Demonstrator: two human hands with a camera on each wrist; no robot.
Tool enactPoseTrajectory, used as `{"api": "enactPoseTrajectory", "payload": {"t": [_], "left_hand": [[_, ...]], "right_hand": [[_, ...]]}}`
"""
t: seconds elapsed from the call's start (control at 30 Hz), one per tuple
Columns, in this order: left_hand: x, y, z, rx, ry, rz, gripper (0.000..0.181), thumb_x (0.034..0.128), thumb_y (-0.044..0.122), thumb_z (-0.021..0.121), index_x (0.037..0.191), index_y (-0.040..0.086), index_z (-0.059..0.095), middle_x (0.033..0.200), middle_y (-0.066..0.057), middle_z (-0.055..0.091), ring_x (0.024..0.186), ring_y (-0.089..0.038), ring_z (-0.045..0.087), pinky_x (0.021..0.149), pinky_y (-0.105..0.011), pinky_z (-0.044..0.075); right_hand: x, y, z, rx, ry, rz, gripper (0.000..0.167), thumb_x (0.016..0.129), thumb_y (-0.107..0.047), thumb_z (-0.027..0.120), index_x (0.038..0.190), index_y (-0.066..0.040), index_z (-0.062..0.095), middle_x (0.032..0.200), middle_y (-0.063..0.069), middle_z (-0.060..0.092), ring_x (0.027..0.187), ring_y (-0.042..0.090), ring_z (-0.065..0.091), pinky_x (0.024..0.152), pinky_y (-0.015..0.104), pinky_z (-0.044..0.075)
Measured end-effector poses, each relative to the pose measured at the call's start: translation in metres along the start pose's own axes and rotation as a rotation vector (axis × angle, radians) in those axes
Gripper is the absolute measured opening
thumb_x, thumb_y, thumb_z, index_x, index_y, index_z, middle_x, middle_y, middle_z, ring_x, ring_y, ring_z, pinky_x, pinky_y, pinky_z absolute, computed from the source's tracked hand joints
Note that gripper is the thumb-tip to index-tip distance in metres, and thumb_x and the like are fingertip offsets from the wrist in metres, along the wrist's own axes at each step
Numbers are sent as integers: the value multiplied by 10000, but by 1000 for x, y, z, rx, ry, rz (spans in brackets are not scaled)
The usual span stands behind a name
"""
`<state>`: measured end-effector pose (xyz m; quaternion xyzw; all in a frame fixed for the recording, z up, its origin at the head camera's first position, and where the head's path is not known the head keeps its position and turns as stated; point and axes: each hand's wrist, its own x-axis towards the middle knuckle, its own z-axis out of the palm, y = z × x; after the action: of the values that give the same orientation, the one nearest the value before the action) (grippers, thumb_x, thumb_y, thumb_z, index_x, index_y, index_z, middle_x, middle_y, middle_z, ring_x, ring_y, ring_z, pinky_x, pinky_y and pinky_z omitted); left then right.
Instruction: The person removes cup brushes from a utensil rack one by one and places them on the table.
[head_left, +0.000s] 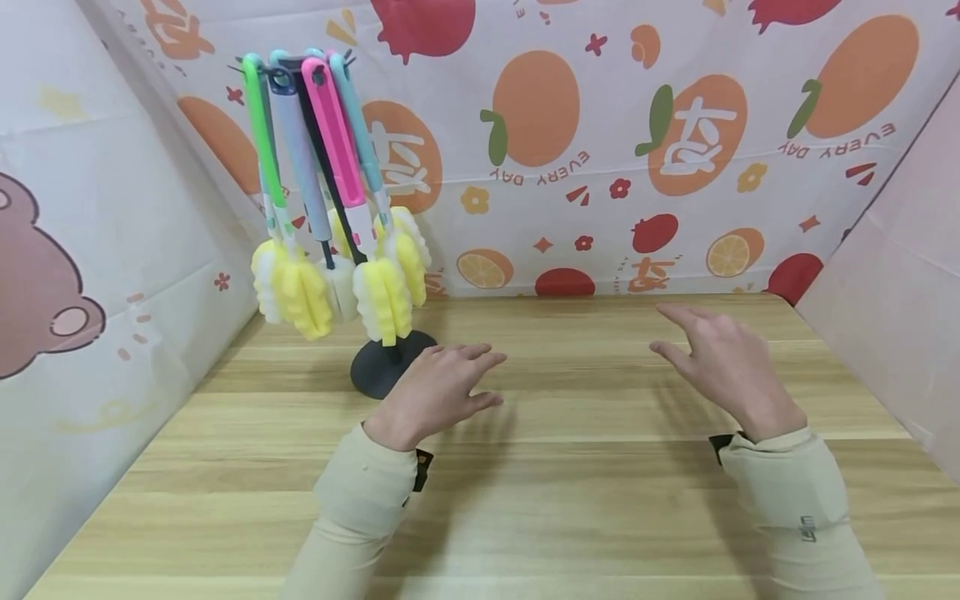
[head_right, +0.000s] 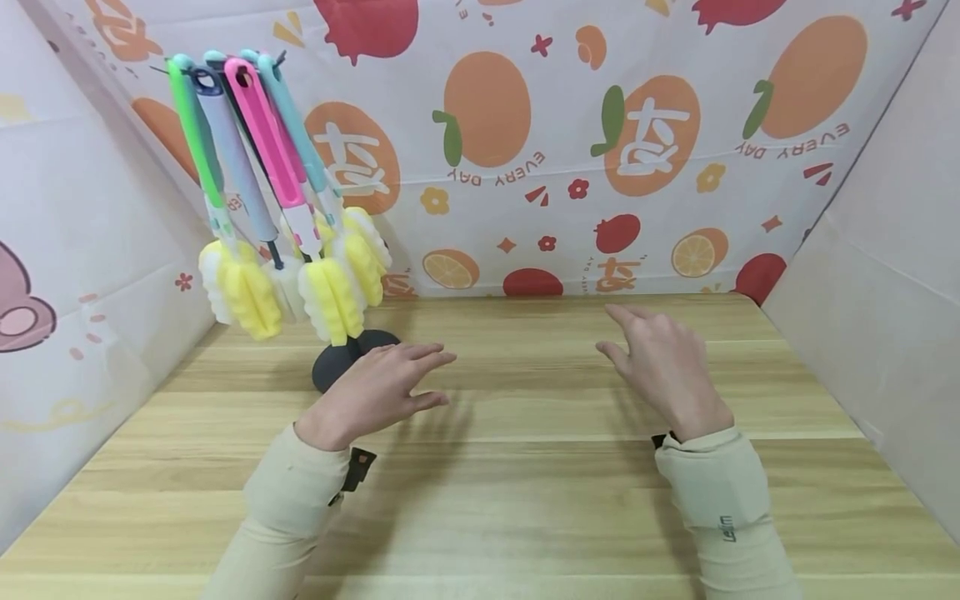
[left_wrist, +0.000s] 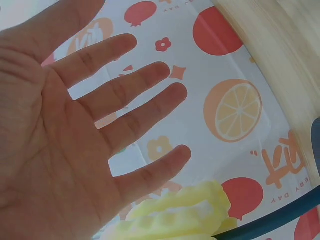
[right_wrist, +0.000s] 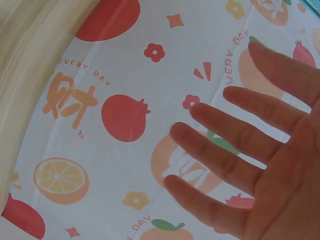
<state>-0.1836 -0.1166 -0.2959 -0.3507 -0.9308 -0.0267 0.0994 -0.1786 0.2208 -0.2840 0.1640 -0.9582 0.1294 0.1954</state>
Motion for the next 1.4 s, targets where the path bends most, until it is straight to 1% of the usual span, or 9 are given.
{"api": "enactPoseTrajectory", "payload": {"t": [0.1, 0.2, 0.27, 0.4, 0.53, 0.77, 0.9, 1.1, 1.4], "left_hand": [[0, -2, 0, -2, 6, 0, 496, 895, 345, 799, 1287, 62, 686, 1228, -105, 699, 1047, -248, 694, 872, -439, 552], [0, -6, 1, -23, -9, -15, 470, 902, 329, 795, 1275, 60, 695, 1220, -103, 704, 1037, -248, 698, 877, -434, 551], [-1, -9, 2, -61, -50, -48, 464, 918, 324, 779, 1286, 57, 690, 1241, -105, 696, 1047, -254, 696, 890, -436, 547], [-4, -23, 4, -164, -204, -194, 468, 962, 316, 725, 1341, 53, 653, 1319, -112, 656, 1147, -285, 651, 945, -474, 517], [-10, -42, 7, -216, -333, -361, 484, 982, 304, 688, 1385, 45, 615, 1371, -139, 616, 1257, -334, 572, 992, -548, 465], [-25, -70, 16, -266, -447, -528, 638, 958, 294, 692, 1474, -18, 484, 1488, -335, 405, 1346, -595, 340, 1042, -661, 367], [-33, -82, 23, -302, -499, -598, 741, 939, 315, 720, 1515, -31, 408, 1521, -385, 293, 1356, -641, 264, 1033, -685, 355], [-36, -87, 30, -315, -551, -645, 891, 869, 353, 813, 1552, 1, 361, 1541, -370, 258, 1389, -611, 233, 1037, -681, 350], [-36, -89, 34, -308, -492, -627, 864, 827, 257, 860, 1505, -23, 404, 1462, -398, 303, 1335, -637, 267, 981, -695, 396]], "right_hand": [[0, 0, 0, -2, 45, -9, 475, 886, -176, 798, 1296, 20, 661, 854, 210, 696, 530, 235, 492, 405, 335, 300], [0, 0, 0, -8, 63, -12, 441, 878, -164, 804, 1265, 10, 685, 964, 231, 720, 556, 267, 541, 393, 332, 305], [0, 0, 1, -11, 69, -16, 431, 874, -162, 808, 1252, 11, 693, 1066, 252, 713, 579, 282, 567, 391, 334, 314], [0, 1, 1, -12, 81, -21, 425, 869, -164, 812, 1238, 16, 700, 1075, 255, 712, 580, 282, 572, 392, 334, 319], [0, 1, -1, -8, 89, -18, 424, 869, -171, 813, 1235, 14, 702, 1041, 254, 716, 585, 289, 573, 397, 340, 324], [-1, 1, -3, -14, 97, -11, 416, 866, -177, 815, 1224, 6, 709, 1045, 250, 719, 609, 308, 600, 403, 346, 338], [-1, 1, -2, -8, 94, -8, 416, 868, -183, 813, 1225, 4, 710, 986, 241, 725, 572, 271, 559, 405, 342, 315], [0, 2, 0, 1, 105, -32, 414, 851, -171, 828, 1202, 17, 717, 812, 200, 706, 519, 226, 499, 413, 333, 290], [1, 2, 2, 33, 93, -55, 402, 838, -133, 838, 1191, 22, 724, 972, 246, 727, 536, 213, 510, 431, 320, 279]]}}
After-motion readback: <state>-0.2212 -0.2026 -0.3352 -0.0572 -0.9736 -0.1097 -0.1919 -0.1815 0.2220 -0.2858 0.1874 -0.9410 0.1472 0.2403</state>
